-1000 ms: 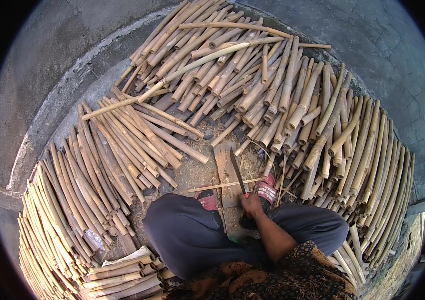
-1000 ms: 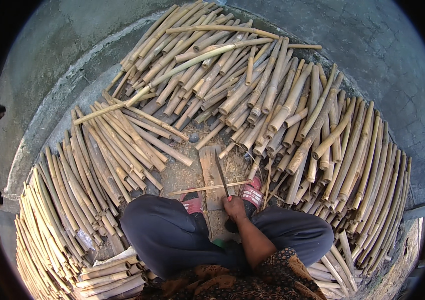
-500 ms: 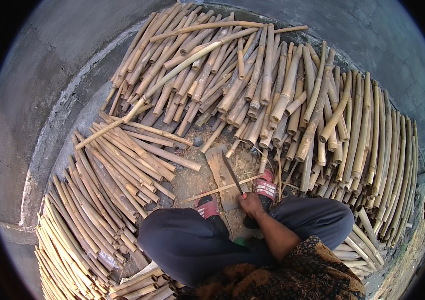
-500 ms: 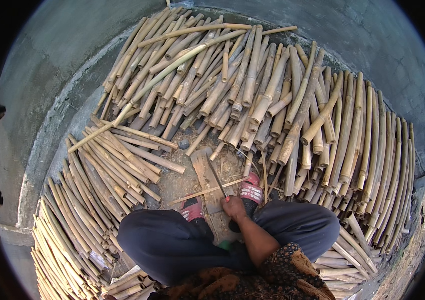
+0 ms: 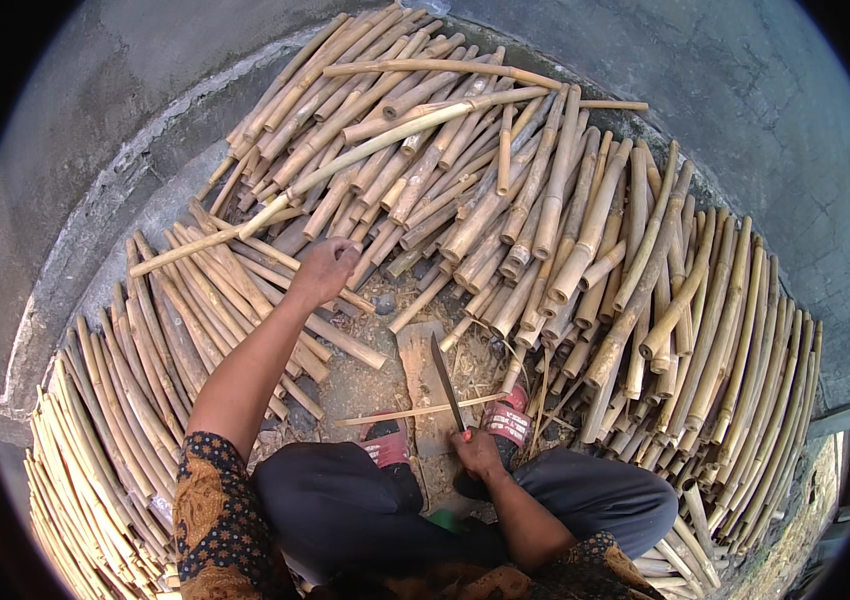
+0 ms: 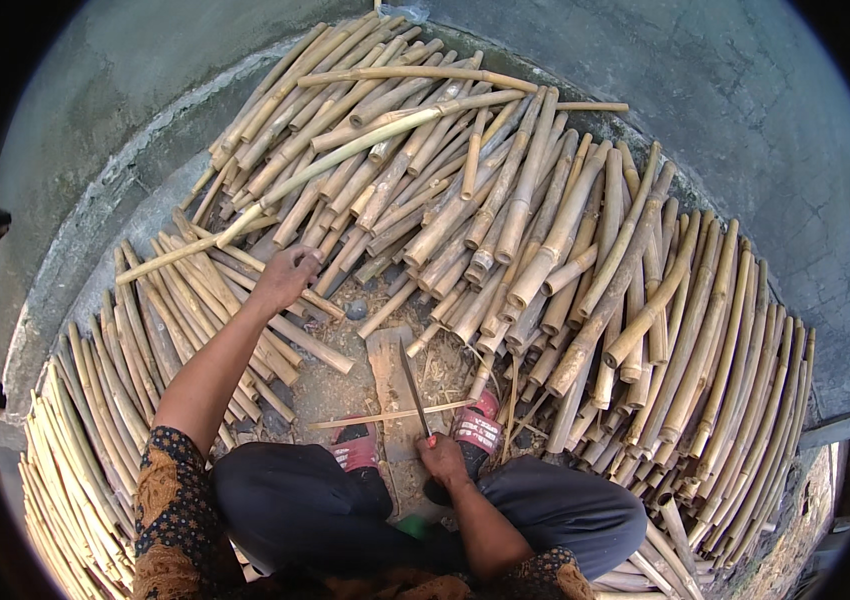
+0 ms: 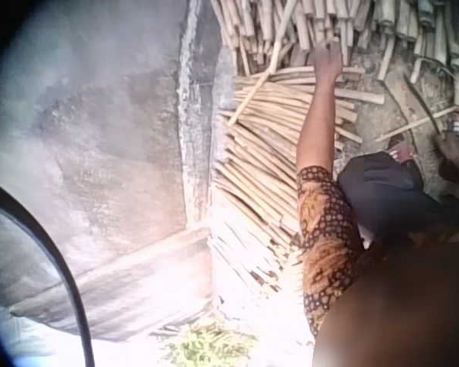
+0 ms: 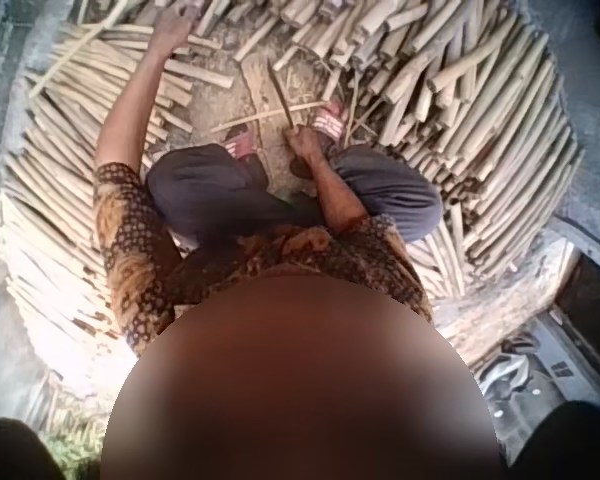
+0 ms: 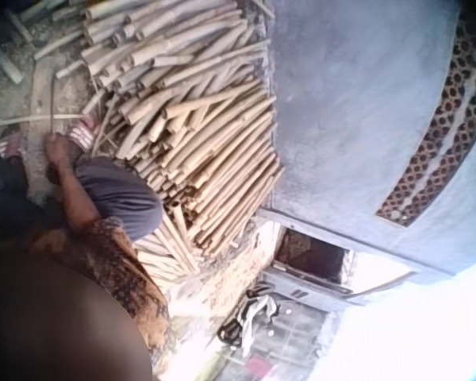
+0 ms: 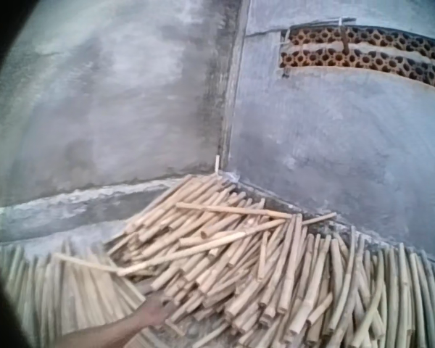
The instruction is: The person sits cross-legged on a concrete floor surrounded by bamboo pieces and uses a knife to shave and shape the ends of bamboo segments. They repeatedly pick up a piece, hold it in the left hand, and use the knife in the right hand to smooth or taper the end before placing it back into the pile.
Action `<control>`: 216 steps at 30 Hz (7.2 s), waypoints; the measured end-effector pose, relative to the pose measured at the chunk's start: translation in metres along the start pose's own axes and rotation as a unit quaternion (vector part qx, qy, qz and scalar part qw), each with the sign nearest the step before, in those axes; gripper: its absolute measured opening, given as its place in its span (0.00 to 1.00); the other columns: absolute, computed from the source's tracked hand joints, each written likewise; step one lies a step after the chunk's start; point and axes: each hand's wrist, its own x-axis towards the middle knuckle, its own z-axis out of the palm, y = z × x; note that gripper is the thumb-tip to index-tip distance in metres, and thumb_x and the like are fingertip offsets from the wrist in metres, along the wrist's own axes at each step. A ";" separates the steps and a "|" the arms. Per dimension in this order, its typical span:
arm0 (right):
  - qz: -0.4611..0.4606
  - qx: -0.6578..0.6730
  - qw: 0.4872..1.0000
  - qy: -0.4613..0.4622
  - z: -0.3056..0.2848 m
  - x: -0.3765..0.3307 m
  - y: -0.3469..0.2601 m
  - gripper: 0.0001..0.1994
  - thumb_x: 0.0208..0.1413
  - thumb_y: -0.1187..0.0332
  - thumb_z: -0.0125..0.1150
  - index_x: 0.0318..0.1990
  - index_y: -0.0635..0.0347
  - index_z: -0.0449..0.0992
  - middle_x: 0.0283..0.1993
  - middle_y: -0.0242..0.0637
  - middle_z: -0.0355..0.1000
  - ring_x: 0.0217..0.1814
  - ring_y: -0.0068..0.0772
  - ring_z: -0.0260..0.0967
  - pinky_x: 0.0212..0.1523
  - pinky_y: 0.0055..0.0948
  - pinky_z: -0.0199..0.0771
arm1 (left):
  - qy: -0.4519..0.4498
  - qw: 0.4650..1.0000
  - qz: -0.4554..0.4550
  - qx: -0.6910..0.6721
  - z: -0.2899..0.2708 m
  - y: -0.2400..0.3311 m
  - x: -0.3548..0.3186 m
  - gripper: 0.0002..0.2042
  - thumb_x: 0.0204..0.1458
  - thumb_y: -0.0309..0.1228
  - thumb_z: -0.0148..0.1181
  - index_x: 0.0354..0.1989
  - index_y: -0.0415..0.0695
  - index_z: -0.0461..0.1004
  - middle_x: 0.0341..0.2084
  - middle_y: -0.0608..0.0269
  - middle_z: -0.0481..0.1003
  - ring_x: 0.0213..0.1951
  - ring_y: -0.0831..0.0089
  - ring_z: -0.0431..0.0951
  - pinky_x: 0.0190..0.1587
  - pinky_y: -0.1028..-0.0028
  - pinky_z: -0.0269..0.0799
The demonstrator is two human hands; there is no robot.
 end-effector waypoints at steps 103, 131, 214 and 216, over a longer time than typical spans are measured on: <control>-0.331 0.143 0.927 0.103 -0.089 -0.158 -0.185 0.13 0.63 0.62 0.63 0.38 0.65 0.75 0.24 0.49 0.73 0.26 0.50 0.75 0.30 0.38 0.74 | 0.186 0.791 0.416 -0.407 -0.066 0.230 -0.238 0.19 0.70 0.49 0.41 0.36 0.46 0.66 0.18 0.65 0.64 0.17 0.76 0.65 0.23 0.74 0.69; -0.254 0.015 0.961 0.111 -0.073 -0.151 -0.160 0.12 0.64 0.63 0.61 0.42 0.66 0.76 0.25 0.44 0.73 0.27 0.33 0.75 0.30 0.31 0.74 | 0.207 0.800 0.359 -0.434 -0.073 0.227 -0.247 0.14 0.65 0.41 0.50 0.34 0.43 0.63 0.16 0.62 0.62 0.16 0.74 0.64 0.22 0.73 0.70; -0.300 0.173 0.935 0.069 -0.075 -0.150 -0.157 0.14 0.64 0.61 0.62 0.35 0.65 0.76 0.22 0.49 0.72 0.22 0.42 0.71 0.29 0.38 0.72 | -0.055 0.754 0.450 -0.476 -0.102 0.206 -0.247 0.20 0.68 0.52 0.45 0.36 0.46 0.69 0.26 0.61 0.72 0.25 0.70 0.78 0.29 0.71 0.78; -0.314 0.159 0.932 0.085 -0.074 -0.147 -0.158 0.15 0.65 0.60 0.61 0.35 0.66 0.76 0.21 0.49 0.71 0.21 0.42 0.70 0.29 0.38 0.71 | -0.072 0.751 0.449 -0.479 -0.105 0.205 -0.245 0.21 0.69 0.52 0.43 0.35 0.46 0.69 0.27 0.60 0.72 0.25 0.70 0.78 0.30 0.70 0.79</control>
